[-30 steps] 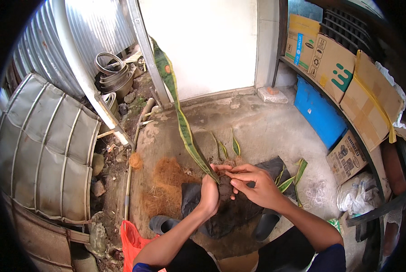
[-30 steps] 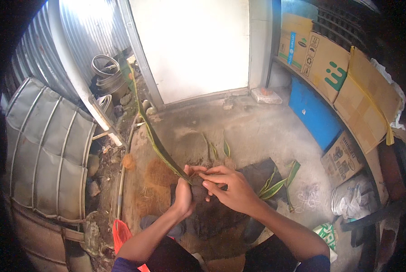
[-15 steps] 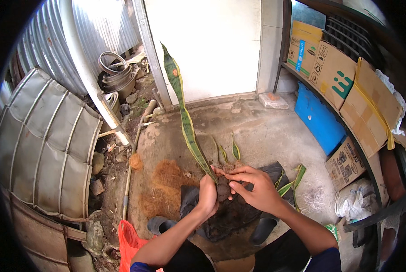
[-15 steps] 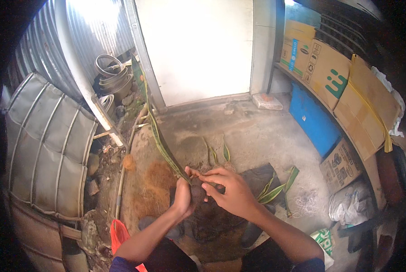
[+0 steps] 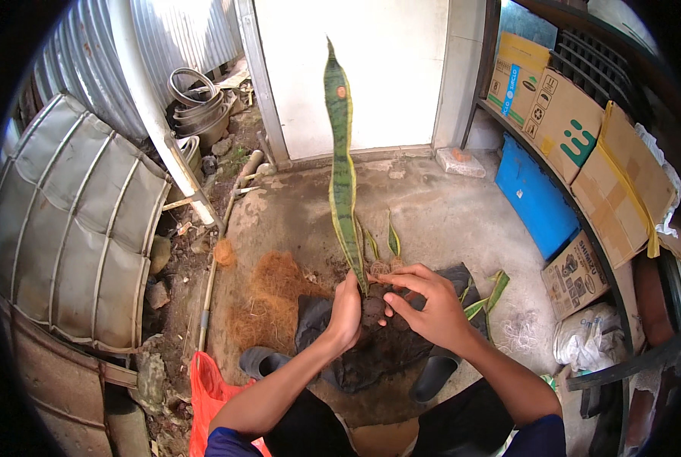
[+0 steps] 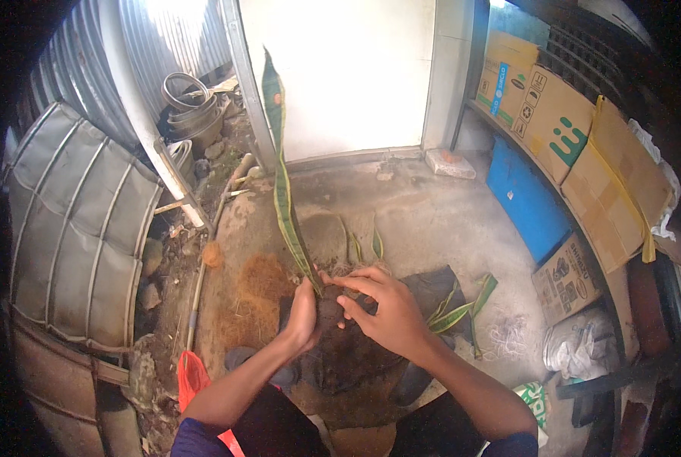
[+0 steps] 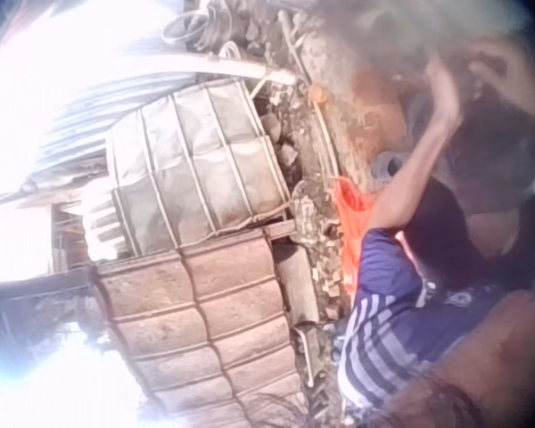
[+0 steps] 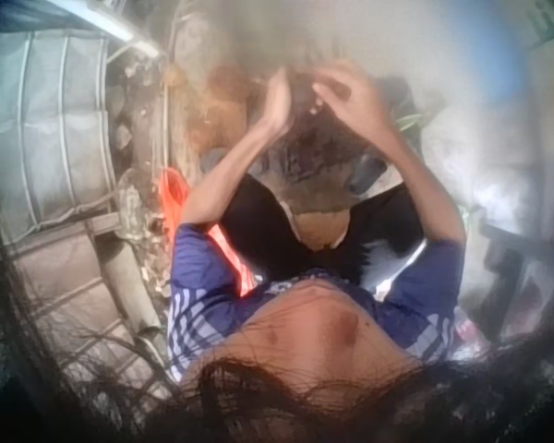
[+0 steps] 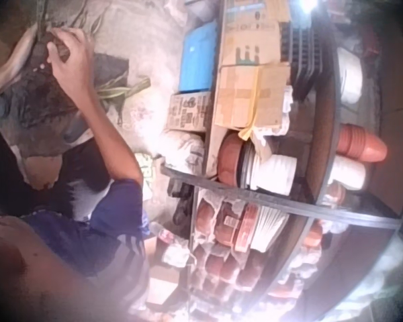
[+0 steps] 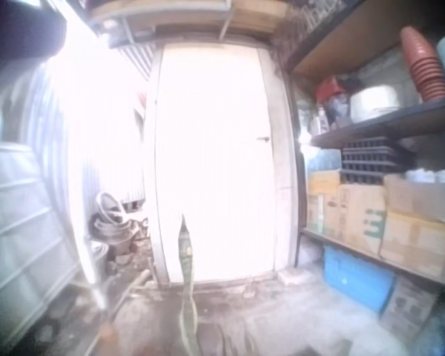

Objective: The person sits on the floor and wraps a long-leafed plant's root ball with soil and fibrous material by hand. They repeatedly add and press soil around the roots, occasionally lifting the plant to inspect the base.

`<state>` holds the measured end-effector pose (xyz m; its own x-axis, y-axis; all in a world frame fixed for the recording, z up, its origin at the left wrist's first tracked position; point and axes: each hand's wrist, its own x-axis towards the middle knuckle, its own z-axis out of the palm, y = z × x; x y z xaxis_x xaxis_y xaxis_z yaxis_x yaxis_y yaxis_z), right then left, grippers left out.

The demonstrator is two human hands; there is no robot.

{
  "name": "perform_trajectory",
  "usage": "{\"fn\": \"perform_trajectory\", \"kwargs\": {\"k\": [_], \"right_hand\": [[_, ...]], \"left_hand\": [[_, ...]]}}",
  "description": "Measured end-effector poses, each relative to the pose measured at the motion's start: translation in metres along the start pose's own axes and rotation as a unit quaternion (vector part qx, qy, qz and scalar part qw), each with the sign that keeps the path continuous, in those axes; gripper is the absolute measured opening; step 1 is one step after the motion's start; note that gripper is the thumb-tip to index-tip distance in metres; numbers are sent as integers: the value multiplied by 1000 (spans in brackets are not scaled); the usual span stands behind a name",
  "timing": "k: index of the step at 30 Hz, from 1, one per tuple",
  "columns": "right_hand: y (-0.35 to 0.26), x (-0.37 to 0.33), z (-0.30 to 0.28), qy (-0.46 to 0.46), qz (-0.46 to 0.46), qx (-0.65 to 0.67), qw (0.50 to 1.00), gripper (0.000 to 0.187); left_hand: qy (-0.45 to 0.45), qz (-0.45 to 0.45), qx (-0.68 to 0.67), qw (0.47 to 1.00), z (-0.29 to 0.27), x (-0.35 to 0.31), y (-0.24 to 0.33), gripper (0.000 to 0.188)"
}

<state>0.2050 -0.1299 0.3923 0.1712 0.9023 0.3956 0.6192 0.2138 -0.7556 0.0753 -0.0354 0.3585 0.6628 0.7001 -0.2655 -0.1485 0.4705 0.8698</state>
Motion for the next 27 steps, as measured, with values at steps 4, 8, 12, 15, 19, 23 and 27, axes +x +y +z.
{"fn": "perform_trajectory", "kwargs": {"k": [4,8,12,15,19,23,27], "right_hand": [[9,0,-2,-33,29,51,998,27],[22,-1,-2,-102,126,196,967,40],[36,-4,1,-163,183,300,922,52],[30,-7,3,-156,182,312,919,55],[22,-10,5,-148,212,337,905,52],[27,-11,5,-68,89,136,984,44],[21,-4,-4,-25,66,152,986,32]], "left_hand": [[-33,-25,29,999,-1,-3,1,61],[-51,-45,70,995,2,-6,1,60],[-57,-56,104,991,3,-6,-3,61],[-68,-60,128,988,4,-10,0,63],[-72,-70,132,986,3,-9,-2,60],[-67,-66,82,992,1,-4,-3,57],[-80,-33,17,996,-9,4,-9,58]]}}
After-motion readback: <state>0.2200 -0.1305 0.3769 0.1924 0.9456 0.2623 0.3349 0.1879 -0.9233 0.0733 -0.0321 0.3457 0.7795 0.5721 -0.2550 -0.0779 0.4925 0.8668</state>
